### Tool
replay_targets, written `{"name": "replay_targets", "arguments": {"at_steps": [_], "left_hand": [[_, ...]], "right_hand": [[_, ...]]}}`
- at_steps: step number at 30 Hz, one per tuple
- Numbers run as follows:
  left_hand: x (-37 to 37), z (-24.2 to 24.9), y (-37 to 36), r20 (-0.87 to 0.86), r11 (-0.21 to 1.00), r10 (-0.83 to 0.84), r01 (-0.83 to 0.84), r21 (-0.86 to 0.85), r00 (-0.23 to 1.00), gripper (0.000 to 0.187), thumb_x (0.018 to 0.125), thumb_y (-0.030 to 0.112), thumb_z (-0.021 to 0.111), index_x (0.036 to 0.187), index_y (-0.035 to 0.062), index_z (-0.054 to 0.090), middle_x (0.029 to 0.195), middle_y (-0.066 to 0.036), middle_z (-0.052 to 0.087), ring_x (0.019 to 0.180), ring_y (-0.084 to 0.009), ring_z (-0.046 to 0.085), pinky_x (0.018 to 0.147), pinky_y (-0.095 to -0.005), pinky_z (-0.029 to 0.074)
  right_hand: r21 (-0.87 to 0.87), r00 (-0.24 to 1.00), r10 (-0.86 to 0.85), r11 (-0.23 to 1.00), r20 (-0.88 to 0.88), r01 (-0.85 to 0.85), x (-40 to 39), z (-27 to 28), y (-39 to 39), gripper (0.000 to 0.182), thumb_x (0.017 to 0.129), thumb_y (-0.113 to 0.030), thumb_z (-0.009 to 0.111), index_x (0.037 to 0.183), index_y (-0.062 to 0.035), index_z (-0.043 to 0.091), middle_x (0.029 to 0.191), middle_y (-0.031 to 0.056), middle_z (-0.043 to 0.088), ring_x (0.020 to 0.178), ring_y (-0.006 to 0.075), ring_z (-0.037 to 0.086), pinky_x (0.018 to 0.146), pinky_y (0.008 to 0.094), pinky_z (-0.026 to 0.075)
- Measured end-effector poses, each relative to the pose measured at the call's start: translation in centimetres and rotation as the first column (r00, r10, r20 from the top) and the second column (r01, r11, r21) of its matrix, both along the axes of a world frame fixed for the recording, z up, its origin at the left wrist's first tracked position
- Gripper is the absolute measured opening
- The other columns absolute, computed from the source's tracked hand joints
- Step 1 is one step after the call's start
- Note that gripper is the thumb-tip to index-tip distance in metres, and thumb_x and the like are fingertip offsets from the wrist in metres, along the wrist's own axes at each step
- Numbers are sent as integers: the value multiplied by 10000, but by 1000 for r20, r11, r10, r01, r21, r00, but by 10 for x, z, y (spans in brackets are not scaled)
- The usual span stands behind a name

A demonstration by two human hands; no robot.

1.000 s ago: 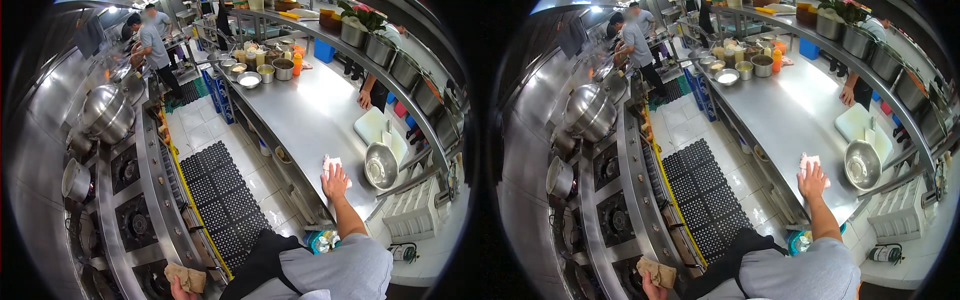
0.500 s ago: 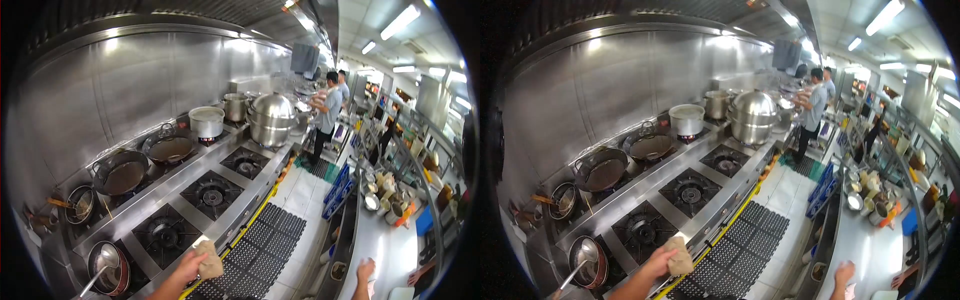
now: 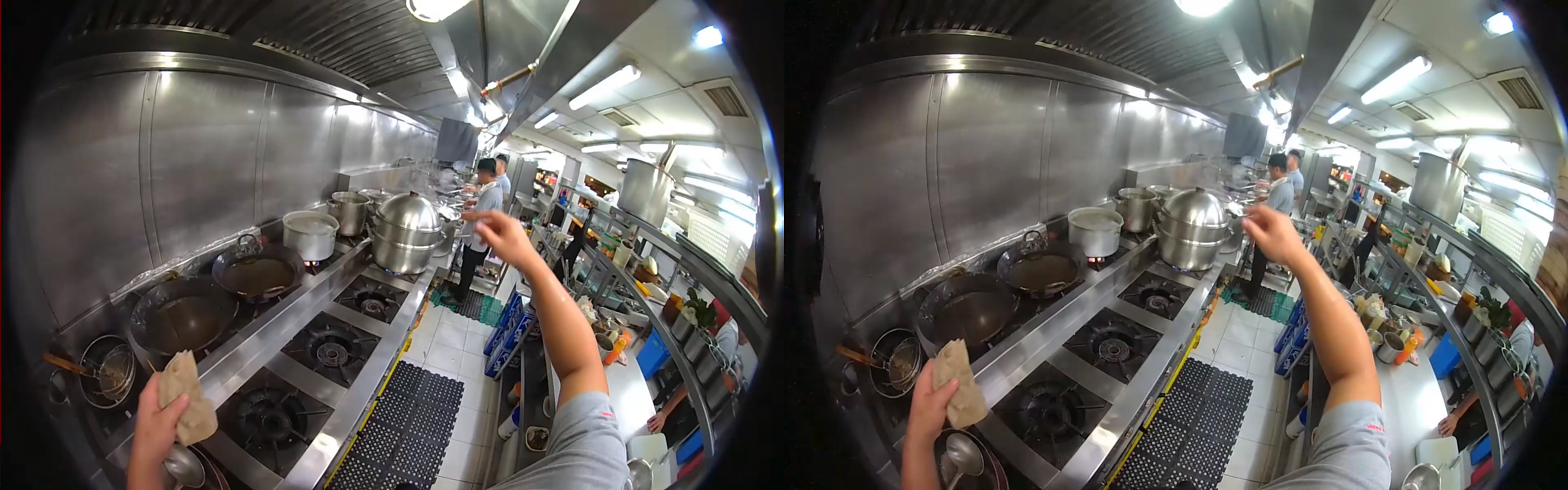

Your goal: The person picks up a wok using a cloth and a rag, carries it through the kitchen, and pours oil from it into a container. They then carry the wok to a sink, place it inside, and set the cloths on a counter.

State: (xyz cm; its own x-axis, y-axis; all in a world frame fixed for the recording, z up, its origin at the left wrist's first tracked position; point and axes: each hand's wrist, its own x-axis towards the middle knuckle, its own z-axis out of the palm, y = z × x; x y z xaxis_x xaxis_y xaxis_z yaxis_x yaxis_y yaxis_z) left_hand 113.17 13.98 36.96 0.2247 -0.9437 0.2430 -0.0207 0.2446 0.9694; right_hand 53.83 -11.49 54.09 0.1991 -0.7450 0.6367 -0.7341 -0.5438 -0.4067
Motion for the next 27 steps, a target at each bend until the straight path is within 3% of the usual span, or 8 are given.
{"name": "replay_targets", "arguments": {"at_steps": [3, 9, 13, 14, 19, 22, 24, 27], "left_hand": [[28, 6, 24, 22, 999, 44, -44, 15, 999, 310, 863, -11, 602, 1164, -11, 528, 1016, -48, 630, 915, -115, 605, 830, -278, 494], [57, 1, 92, 27, 982, 179, -180, 52, 984, 380, 869, 32, 671, 1218, 7, 524, 1079, -61, 639, 974, -140, 613, 846, -316, 524], [58, 2, 146, 268, 944, 283, -317, 93, 921, 400, 917, 231, 701, 1216, 45, 511, 1109, -42, 617, 1013, -128, 587, 904, -318, 501], [57, -4, 161, 136, 938, 299, -317, 137, 944, 362, 917, 191, 699, 1198, 41, 527, 1086, -21, 627, 1014, -101, 578, 902, -292, 487], [4, -3, 254, 94, 825, 539, -547, 138, 837, 371, 937, 211, 675, 1218, 24, 521, 1094, -40, 638, 1005, -111, 602, 899, -298, 496], [-49, -1, 304, 36, 687, 715, -712, 147, 698, 378, 934, 204, 675, 1223, 17, 519, 1099, -58, 647, 1012, -127, 619, 900, -299, 504], [-81, -2, 331, -35, 613, 790, -786, 85, 612, 365, 937, 174, 665, 1229, 13, 518, 1101, -66, 651, 1014, -146, 629, 900, -314, 512], [-136, 6, 359, -90, 477, 878, -874, 96, 470, 361, 935, 160, 660, 1233, 10, 524, 1095, -72, 663, 1011, -162, 636, 898, -322, 514]], "right_hand": [[88, 930, 227, 961, 289, -261, 69, 71, 9, 334, 954, -261, 610, 1195, -29, 600, 900, 114, 708, 693, 168, 668, 647, 315, 565], [-23, 740, 554, 806, 382, -592, 192, 175, 43, 564, 942, -484, 496, 1305, -54, 546, 1071, 110, 672, 800, 185, 621, 796, 354, 508], [-288, 94, 906, 228, 414, -930, 264, 230, 55, 574, 964, -454, 464, 1377, -57, 446, 1141, 127, 632, 859, 199, 609, 779, 352, 500], [-327, -71, 918, 67, 390, -943, 285, 240, 66, 578, 972, -444, 449, 1400, -57, 413, 1167, 132, 622, 878, 207, 605, 785, 357, 495], [-339, -607, 753, -518, 256, -785, 337, 281, 138, 617, 1011, -392, 377, 1516, -58, 253, 1296, 155, 571, 975, 248, 583, 813, 383, 470], [-267, -785, 598, -792, -159, -549, 349, 286, 178, 791, 926, -591, 432, 1516, -98, 245, 1501, 128, 354, 1346, 277, 316, 1081, 512, 274], [-224, -826, 482, -874, -294, -430, 340, 284, 218, 851, 898, -658, 451, 1516, -111, 243, 1570, 118, 282, 1469, 286, 227, 1170, 554, 208], [-501, -780, 603, -628, 170, -595, 318, 273, 238, 637, 1010, -445, 301, 1460, 6, 290, 1518, 193, 334, 1411, 278, 340, 1097, 434, 348]]}}
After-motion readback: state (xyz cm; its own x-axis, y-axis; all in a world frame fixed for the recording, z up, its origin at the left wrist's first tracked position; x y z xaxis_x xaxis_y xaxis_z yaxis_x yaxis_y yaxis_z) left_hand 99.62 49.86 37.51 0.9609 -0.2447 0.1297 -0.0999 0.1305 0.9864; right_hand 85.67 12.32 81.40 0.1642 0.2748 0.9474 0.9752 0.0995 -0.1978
